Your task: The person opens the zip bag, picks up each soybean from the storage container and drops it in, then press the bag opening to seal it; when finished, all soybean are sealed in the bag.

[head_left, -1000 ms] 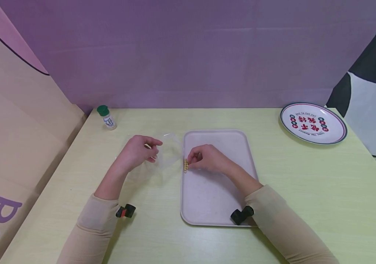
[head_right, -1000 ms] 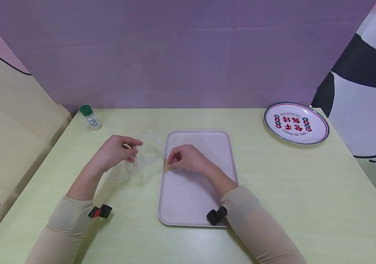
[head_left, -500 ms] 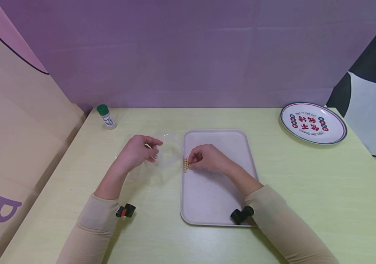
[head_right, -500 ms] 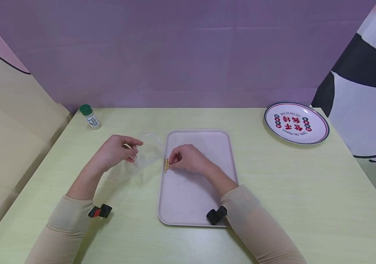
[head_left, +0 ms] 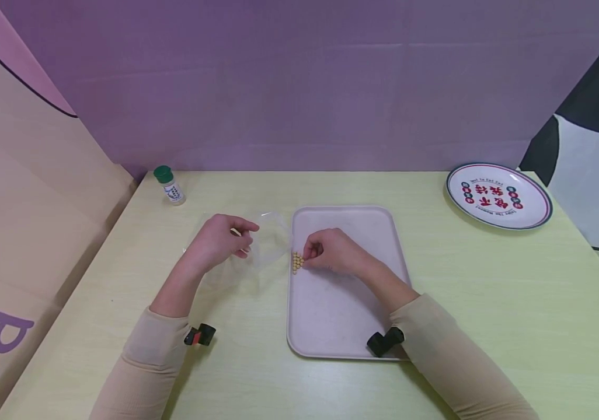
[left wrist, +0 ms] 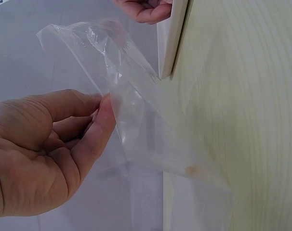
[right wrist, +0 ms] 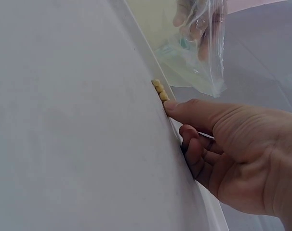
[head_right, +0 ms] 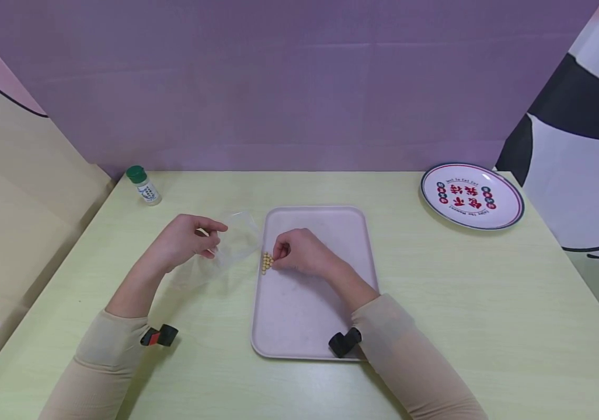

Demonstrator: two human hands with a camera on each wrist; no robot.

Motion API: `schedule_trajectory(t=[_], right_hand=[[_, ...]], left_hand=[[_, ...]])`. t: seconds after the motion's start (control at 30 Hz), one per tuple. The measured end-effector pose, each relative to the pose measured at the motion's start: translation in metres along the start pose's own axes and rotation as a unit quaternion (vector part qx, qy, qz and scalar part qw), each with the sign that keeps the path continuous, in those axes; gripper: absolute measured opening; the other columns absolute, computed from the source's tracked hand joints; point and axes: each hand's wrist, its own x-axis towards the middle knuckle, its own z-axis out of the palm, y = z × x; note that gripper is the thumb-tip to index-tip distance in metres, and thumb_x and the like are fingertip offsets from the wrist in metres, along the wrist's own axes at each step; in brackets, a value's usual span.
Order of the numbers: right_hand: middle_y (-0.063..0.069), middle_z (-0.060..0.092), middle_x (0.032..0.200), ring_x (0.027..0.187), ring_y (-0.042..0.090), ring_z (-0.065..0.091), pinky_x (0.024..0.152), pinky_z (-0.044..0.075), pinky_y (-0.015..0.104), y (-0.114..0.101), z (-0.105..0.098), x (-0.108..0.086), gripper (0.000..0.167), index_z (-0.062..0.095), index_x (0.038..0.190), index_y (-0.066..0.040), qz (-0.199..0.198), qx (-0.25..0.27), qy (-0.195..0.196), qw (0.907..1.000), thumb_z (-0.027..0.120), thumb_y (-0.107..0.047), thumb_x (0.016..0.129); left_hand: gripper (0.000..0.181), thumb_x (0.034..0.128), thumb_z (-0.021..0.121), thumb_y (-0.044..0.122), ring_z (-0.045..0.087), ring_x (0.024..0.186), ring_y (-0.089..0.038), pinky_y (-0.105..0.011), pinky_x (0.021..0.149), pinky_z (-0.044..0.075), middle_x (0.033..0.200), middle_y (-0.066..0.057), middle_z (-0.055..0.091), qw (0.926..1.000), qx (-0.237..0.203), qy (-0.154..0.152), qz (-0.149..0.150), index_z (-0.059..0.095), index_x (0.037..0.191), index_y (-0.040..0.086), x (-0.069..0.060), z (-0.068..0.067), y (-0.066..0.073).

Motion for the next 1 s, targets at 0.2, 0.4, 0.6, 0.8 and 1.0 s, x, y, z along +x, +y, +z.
schedule_trajectory(t=[0.2,0.4,0.6,0.8,1.0], right_hand=[[-0.002,0.064,0.076,0.075,0.014,0.056,0.073,0.049,0.029,-0.0002,-0.0003,-0.0001,0.012,0.071,0.083,-0.011,0.006,-0.002,-0.002,1.0,0.083,-0.008,0.083],[-0.002,0.064,0.077,0.075,0.014,0.056,0.073,0.049,0.029,0.0,0.0,0.0,0.011,0.072,0.083,-0.011,0.011,-0.002,-0.004,0.9999,0.083,-0.008,0.083],[-0.002,0.064,0.077,0.076,0.015,0.057,0.073,0.05,0.029,0.0001,0.0003,-0.0002,0.01,0.073,0.084,-0.011,0.011,-0.003,-0.005,0.9999,0.082,-0.008,0.083],[-0.002,0.064,0.077,0.076,0.014,0.056,0.073,0.049,0.028,0.0003,-0.0002,0.0001,0.008,0.074,0.084,-0.011,0.012,-0.008,-0.009,0.9999,0.081,-0.008,0.084],[-0.002,0.065,0.077,0.075,0.014,0.057,0.072,0.05,0.027,0.001,-0.0009,0.0006,0.005,0.075,0.085,-0.01,0.008,-0.01,-0.012,0.9998,0.08,-0.008,0.085]], left_hand=[[0.03,0.0985,0.058,0.004,0.073,0.082,-0.029,-0.041,0.084,0.059,0.105,-0.014,0.063,1.0,0.002,-0.001,0.0,0.069,0.126,0.002,0.0002,0.0,0.0002],[0.03,0.0987,0.058,0.004,0.072,0.083,-0.029,-0.041,0.085,0.059,0.106,-0.015,0.064,1.0,0.005,-0.003,-0.002,0.068,0.127,0.002,-0.0002,0.0003,0.001],[0.03,0.0976,0.059,0.003,0.072,0.083,-0.03,-0.042,0.086,0.058,0.106,-0.016,0.064,1.0,0.004,-0.006,-0.006,0.068,0.127,0.002,-0.0006,0.0006,0.001],[0.031,0.0973,0.06,0.003,0.072,0.083,-0.03,-0.043,0.087,0.058,0.104,-0.014,0.063,0.9999,0.006,-0.006,-0.007,0.068,0.127,0.002,-0.0004,0.0006,0.0],[0.031,0.0969,0.061,0.003,0.072,0.081,-0.027,-0.043,0.087,0.058,0.104,-0.014,0.063,0.9999,0.005,-0.005,-0.009,0.068,0.128,0.002,-0.0008,-0.0001,0.0013]])
